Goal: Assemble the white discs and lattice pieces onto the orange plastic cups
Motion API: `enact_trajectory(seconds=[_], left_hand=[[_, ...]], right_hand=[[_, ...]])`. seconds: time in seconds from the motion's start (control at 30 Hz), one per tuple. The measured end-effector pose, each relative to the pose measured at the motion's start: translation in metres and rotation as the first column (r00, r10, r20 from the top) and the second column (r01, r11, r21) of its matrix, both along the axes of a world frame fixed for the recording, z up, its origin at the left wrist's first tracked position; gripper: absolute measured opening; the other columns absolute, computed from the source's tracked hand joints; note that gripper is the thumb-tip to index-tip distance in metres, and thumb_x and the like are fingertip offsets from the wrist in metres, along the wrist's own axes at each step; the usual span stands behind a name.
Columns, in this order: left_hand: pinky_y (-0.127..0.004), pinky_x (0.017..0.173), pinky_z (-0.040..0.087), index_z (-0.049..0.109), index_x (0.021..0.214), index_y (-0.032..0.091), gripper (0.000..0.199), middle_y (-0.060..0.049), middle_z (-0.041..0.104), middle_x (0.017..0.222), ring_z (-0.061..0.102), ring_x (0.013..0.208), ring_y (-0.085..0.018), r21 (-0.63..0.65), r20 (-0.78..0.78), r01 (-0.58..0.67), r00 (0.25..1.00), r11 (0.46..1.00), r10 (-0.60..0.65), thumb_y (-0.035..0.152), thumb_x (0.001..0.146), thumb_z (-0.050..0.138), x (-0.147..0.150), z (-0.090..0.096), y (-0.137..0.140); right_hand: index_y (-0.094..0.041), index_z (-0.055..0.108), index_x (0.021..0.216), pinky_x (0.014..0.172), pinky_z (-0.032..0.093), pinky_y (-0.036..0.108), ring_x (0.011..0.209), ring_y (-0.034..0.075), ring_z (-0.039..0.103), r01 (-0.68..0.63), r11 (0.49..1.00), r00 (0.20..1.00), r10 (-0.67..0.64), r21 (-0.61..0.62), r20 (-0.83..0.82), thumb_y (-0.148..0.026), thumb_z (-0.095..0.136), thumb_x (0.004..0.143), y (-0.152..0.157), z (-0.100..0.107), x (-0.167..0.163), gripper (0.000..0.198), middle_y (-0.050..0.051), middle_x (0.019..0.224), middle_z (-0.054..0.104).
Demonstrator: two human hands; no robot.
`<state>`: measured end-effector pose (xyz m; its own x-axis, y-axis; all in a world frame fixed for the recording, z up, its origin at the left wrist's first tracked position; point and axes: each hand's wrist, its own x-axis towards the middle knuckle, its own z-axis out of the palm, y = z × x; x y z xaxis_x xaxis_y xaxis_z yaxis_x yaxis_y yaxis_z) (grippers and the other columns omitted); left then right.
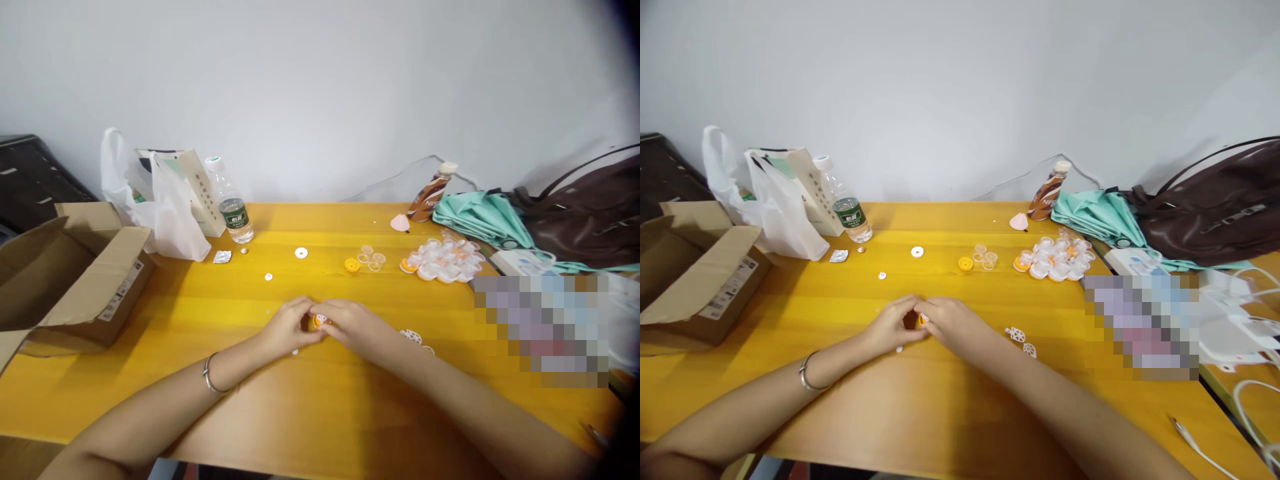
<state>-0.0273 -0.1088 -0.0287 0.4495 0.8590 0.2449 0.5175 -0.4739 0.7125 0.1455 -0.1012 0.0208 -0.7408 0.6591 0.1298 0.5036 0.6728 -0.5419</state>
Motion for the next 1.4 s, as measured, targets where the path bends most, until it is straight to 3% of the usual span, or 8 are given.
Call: enact_trajectory(seconds=[0.13,0.23,0.43,0.77,0.87,1.03,1.23,1.4], left_hand=[[-0.022,0.059,0.04,0.059,0.09,0.013,0.025,-0.002,0.059,0.074,0.051,0.063,-0.011,-0.209,0.19,-0.042,0.978,0.977,0.082,0.029,0.071,0.063,0.001,0.0,0.004],[-0.023,0.065,0.043,0.055,0.095,0.013,0.032,-0.004,0.062,0.081,0.055,0.07,-0.012,-0.254,0.368,-0.023,0.922,0.967,0.118,0.031,0.07,0.065,0.002,0.004,0.005],[-0.028,0.075,0.045,0.042,0.108,0.019,0.05,-0.002,0.064,0.082,0.058,0.075,-0.013,-0.162,0.336,-0.015,0.939,0.987,0.07,0.029,0.068,0.07,0.004,0.015,-0.003],[-0.035,0.089,0.043,0.045,0.121,0.025,0.065,-0.009,0.055,0.117,0.052,0.109,-0.022,-0.202,0.073,0.32,0.947,0.926,-0.312,0.035,0.063,0.073,-0.007,0.069,0.025],[-0.03,0.08,0.047,0.053,0.112,0.018,0.033,-0.01,0.06,0.111,0.059,0.098,-0.018,-0.098,0.118,0.179,0.979,0.979,-0.167,0.029,0.081,0.054,0.01,0.075,0.069],[-0.03,0.082,0.046,0.053,0.112,0.008,0.033,-0.011,0.06,0.111,0.057,0.101,-0.02,0.101,-0.002,0.042,0.999,0.994,-0.042,0.014,0.08,0.048,0.07,0.053,0.125],[-0.034,0.084,0.046,0.056,0.105,0.01,0.03,-0.005,0.057,0.105,0.056,0.098,-0.022,0.109,-0.028,0.13,0.991,0.986,-0.128,0.031,0.087,0.044,0.11,0.03,0.137],[-0.034,0.084,0.046,0.054,0.109,0.011,0.035,-0.006,0.057,0.103,0.055,0.097,-0.02,0.112,0.054,0.027,0.998,0.993,-0.033,0.034,0.091,0.035,0.089,0.041,0.13]], right_hand=[[-0.024,0.05,0.114,0.082,0.043,0.035,0.09,0.019,0.056,0.211,0.977,0.951,-0.201,0.018,-0.233,-0.027,0.054,0.08,0.001,0.009,0.006,0.034,0.007,0.104,0.059],[-0.022,0.045,0.116,0.075,0.047,0.033,0.08,0.016,0.056,0.34,0.926,0.859,-0.377,-0.167,-0.346,-0.037,0.054,0.08,-0.001,0.002,0.011,0.04,0.007,0.098,0.056],[-0.021,0.042,0.108,0.072,0.049,0.031,0.076,0.013,0.058,0.03,0.733,0.741,-0.473,-0.68,-0.477,-0.043,0.049,0.082,-0.02,-0.033,0.001,0.034,0.003,0.09,0.057],[-0.023,0.053,0.099,0.075,0.048,0.032,0.077,0.016,0.06,-0.036,0.669,0.473,-0.644,-0.743,-0.602,-0.043,0.059,0.076,-0.03,-0.041,0.003,0.03,0.004,0.094,0.062],[-0.024,0.055,0.095,0.07,0.048,0.032,0.07,0.016,0.06,-0.08,0.664,0.457,-0.638,-0.743,-0.619,-0.045,0.061,0.073,-0.034,-0.05,0.001,0.031,0.003,0.085,0.063],[-0.024,0.057,0.095,0.065,0.047,0.032,0.061,0.014,0.058,-0.188,0.632,0.524,-0.582,-0.752,-0.621,-0.043,0.07,0.065,-0.039,-0.051,-0.003,0.038,0.001,0.076,0.063],[-0.025,0.059,0.094,0.068,0.049,0.03,0.064,0.013,0.059,-0.292,0.602,0.506,-0.562,-0.743,-0.654,-0.032,0.077,0.059,-0.037,-0.051,-0.002,0.04,-0.002,0.076,0.063],[-0.025,0.058,0.094,0.071,0.049,0.029,0.067,0.011,0.06,-0.294,0.586,0.5,-0.579,-0.755,-0.644,-0.025,0.076,0.06,-0.035,-0.05,-0.001,0.039,-0.003,0.077,0.063]])
